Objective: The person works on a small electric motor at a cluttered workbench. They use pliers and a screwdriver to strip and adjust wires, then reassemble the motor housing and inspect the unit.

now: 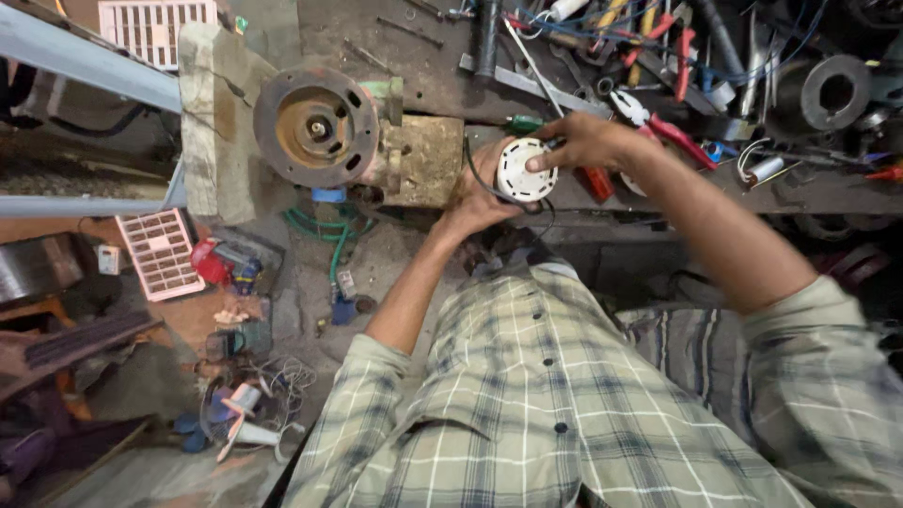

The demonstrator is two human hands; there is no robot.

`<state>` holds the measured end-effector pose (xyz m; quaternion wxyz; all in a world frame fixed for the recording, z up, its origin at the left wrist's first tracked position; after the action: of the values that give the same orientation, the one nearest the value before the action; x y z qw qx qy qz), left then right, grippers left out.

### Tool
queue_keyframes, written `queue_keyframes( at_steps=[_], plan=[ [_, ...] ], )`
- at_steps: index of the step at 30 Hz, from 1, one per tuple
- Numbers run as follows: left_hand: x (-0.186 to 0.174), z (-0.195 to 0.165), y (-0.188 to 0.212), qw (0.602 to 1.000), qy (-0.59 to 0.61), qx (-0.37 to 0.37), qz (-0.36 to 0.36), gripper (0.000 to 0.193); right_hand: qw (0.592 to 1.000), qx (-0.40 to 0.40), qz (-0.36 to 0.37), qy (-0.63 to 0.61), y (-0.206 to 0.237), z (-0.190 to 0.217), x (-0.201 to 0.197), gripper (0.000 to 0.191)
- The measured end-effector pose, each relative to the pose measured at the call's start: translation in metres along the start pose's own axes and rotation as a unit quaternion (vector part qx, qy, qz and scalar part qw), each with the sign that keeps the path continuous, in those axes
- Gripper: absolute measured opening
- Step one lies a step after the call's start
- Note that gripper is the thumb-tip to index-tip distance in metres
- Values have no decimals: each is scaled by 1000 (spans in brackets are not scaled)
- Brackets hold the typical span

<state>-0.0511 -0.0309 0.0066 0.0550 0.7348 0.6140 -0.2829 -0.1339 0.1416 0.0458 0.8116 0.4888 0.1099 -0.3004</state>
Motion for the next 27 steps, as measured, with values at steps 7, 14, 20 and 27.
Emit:
queue_keyframes(
  at_steps=[7, 14, 20, 27],
  plan=[
    [-4, -4, -3, 999, 20, 35, -30, 105, 997, -60, 25, 30, -5, 7, -1, 79],
    [-9, -6, -11, 999, 22, 15, -25, 103, 996, -67, 49, -11, -3, 14, 0, 81],
    [-14, -12, -19, 1000, 24, -1, -8, 100, 997, -61, 42, -16, -4, 10, -2, 84],
    [-20, -18, -27, 998, -4, 67, -13, 102, 979, -164, -39, 110, -13, 18, -10, 82]
  ],
)
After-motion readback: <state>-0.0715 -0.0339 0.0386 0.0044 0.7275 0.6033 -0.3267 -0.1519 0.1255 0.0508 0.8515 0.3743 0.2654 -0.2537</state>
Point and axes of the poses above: each hand's wrist, its own y-axis away from the middle knuckle, its own x-axis out of the palm, z = x × y, the point moved 6 cm from there along -y, towards the middle knuckle, and after that the axes turned 3 degrees about -x, right-handed, at the moved point
